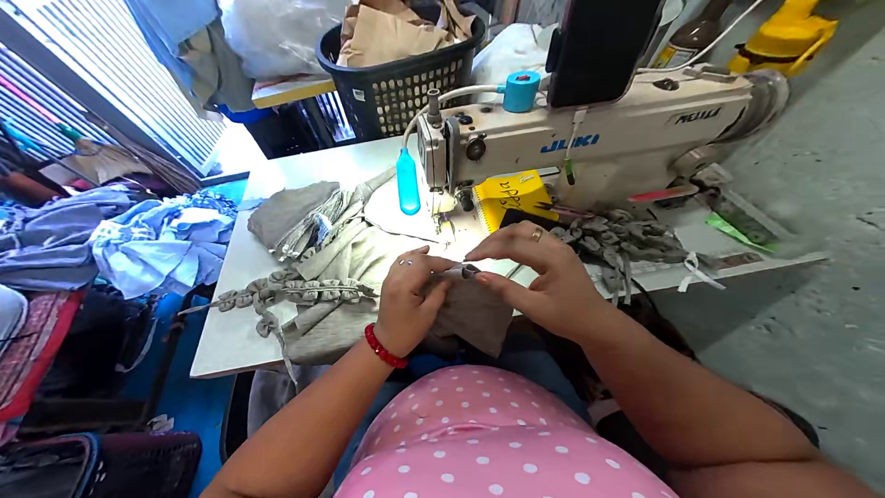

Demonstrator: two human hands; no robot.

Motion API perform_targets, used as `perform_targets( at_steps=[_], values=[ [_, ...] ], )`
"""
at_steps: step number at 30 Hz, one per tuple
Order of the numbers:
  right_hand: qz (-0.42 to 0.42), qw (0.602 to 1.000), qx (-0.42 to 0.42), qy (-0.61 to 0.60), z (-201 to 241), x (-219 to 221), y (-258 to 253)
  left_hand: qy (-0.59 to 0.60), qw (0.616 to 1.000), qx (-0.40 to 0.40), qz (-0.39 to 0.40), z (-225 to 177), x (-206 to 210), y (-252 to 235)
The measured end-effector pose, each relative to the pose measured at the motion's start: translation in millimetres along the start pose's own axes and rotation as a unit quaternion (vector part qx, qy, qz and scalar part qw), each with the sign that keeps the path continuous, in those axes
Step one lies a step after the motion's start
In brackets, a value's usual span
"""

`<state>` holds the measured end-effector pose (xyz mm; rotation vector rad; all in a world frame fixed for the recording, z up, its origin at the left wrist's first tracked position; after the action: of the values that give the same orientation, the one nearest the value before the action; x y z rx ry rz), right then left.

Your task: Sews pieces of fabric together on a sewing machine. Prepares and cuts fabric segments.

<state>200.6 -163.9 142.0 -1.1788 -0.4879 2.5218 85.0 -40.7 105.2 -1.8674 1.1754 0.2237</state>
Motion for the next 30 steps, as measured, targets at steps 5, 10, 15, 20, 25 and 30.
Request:
perform_targets(
  at_steps=[5,10,15,20,25,30],
  values=[
    [0.012,0.998,-0.034,0.042,13,-1,-10,-0.025,0.999,0.034,0.010,-8,-5,1],
    [0.042,0.995,-0.047,0.074,22,-2,-16,-0.034,0.998,0.052,0.021,-14,-7,2],
    [0.022,0.996,-0.065,0.053,26,-6,-19,0.062,0.994,0.031,0.085,-13,-4,-1],
    [0.004,0.995,-0.101,-0.025,30,-9,-20,0.104,0.992,0.028,0.061,-17,-9,-5],
    [0.012,0.996,-0.084,-0.024,31,-9,-18,0.066,0.997,0.026,0.013,-16,-14,-6],
    [0.009,0.991,-0.098,0.096,39,-6,-17,0.011,0.998,0.051,0.018,-21,-12,-8]
  ],
)
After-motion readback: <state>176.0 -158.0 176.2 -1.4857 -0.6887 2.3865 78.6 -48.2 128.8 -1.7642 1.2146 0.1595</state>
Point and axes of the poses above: each hand's wrist, its own y-axis away from the middle knuckle, its own x-axis out of the palm, z = x × y, the point moved 8 cm from there along -y, towards the middle knuckle, and after that the axes turned 14 degrees about z, right-handed, at the moved point
